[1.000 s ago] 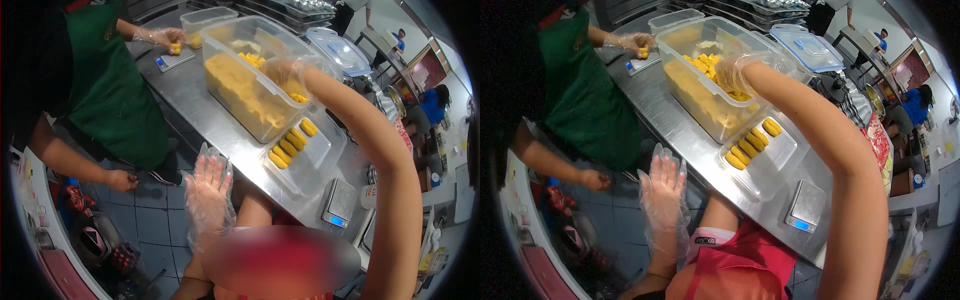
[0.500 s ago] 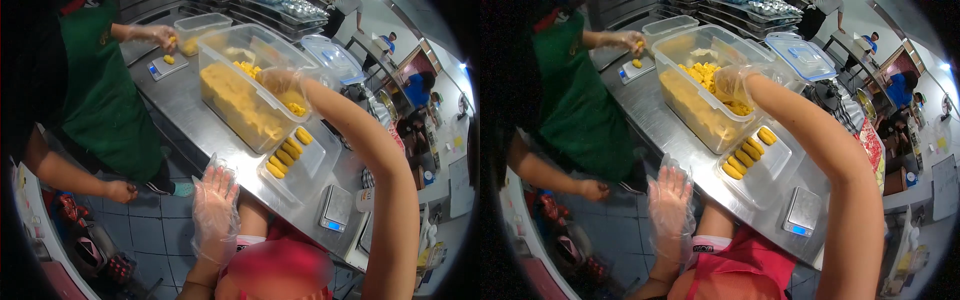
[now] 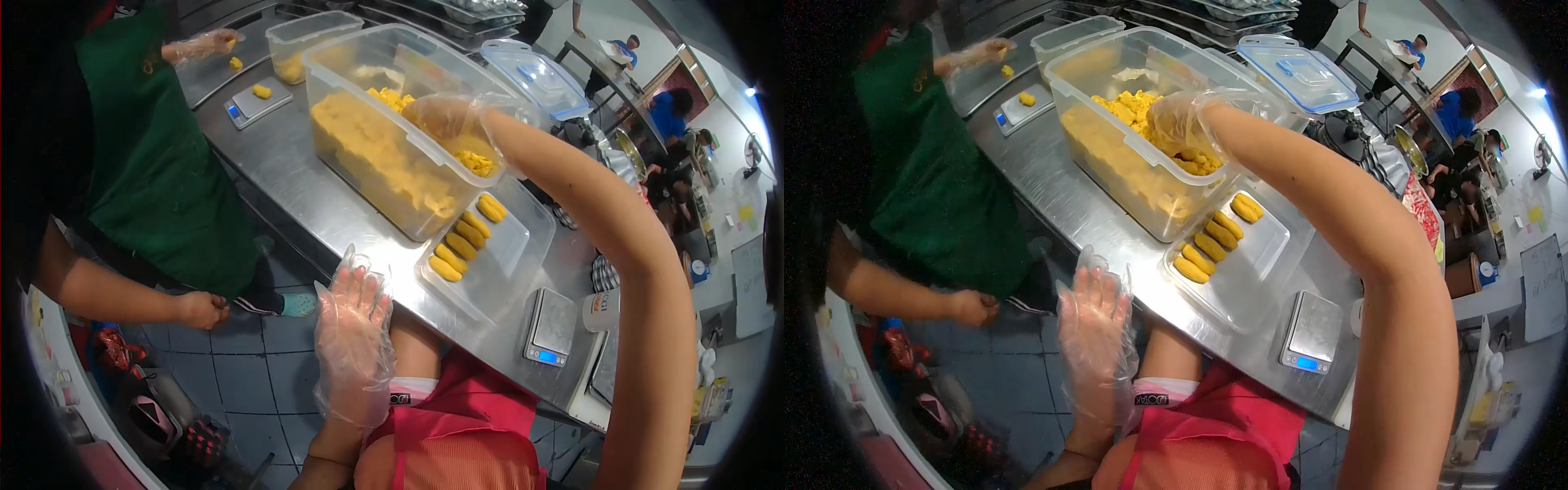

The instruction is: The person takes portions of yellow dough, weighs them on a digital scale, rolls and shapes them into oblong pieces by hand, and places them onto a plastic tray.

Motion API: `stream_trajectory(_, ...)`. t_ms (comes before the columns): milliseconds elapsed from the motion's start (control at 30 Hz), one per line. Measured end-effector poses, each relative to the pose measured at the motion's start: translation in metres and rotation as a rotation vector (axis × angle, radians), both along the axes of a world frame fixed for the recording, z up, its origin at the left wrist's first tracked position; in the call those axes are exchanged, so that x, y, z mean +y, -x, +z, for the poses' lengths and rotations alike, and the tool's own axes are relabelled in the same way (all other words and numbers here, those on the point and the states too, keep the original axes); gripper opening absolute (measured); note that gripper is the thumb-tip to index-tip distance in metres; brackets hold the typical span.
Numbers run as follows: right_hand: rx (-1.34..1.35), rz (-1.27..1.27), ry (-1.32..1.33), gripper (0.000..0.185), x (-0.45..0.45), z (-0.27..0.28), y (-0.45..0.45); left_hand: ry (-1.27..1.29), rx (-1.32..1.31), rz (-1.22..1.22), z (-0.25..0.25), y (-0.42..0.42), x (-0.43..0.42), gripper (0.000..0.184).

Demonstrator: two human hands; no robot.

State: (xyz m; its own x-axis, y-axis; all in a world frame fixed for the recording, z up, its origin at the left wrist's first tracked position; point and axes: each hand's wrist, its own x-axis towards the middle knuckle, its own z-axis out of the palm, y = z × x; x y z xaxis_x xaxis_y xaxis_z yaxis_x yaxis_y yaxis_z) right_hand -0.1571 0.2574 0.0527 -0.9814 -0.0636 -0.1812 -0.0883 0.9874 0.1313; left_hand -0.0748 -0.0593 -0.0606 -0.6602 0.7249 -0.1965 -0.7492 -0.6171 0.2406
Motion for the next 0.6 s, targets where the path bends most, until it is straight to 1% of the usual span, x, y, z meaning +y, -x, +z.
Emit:
stream_trajectory(100,0.032,-0.096,0.086,0.021,-0.005,0.007,-0.004,-0.027,0.009,0.001,-0.005,0.0,0.0,0.05)
stream_trajectory(267,-0.019,-0.394,0.393,0.029,-0.012,0.045,-0.014,-0.025,-0.005,-0.019,-0.001,-0.002,-0.002,0.048)
stream_trajectory(333,0.004,-0.478,0.483,0.035,-0.019,0.065,-0.029,-0.119,0.002,-0.067,-0.001,-0.005,-0.002,0.047)
stream_trajectory(433,0.31,-0.434,1.077,0.043,-0.011,0.08,-0.061,-0.208,0.009,-0.163,0.008,-0.014,0.003,0.048)
stream_trajectory(467,0.289,-0.447,1.16,0.042,-0.008,0.089,-0.068,-0.231,0.012,-0.205,0.015,-0.019,0.005,0.048)
stream_trajectory(567,0.625,-0.52,0.993,0.04,-0.079,0.127,-0.13,-0.156,0.228,-0.333,0.05,-0.038,0.012,0.052)
stream_trajectory(600,0.634,-0.329,0.98,0.041,-0.08,0.13,-0.153,-0.149,0.188,-0.383,0.065,-0.047,0.015,0.053)
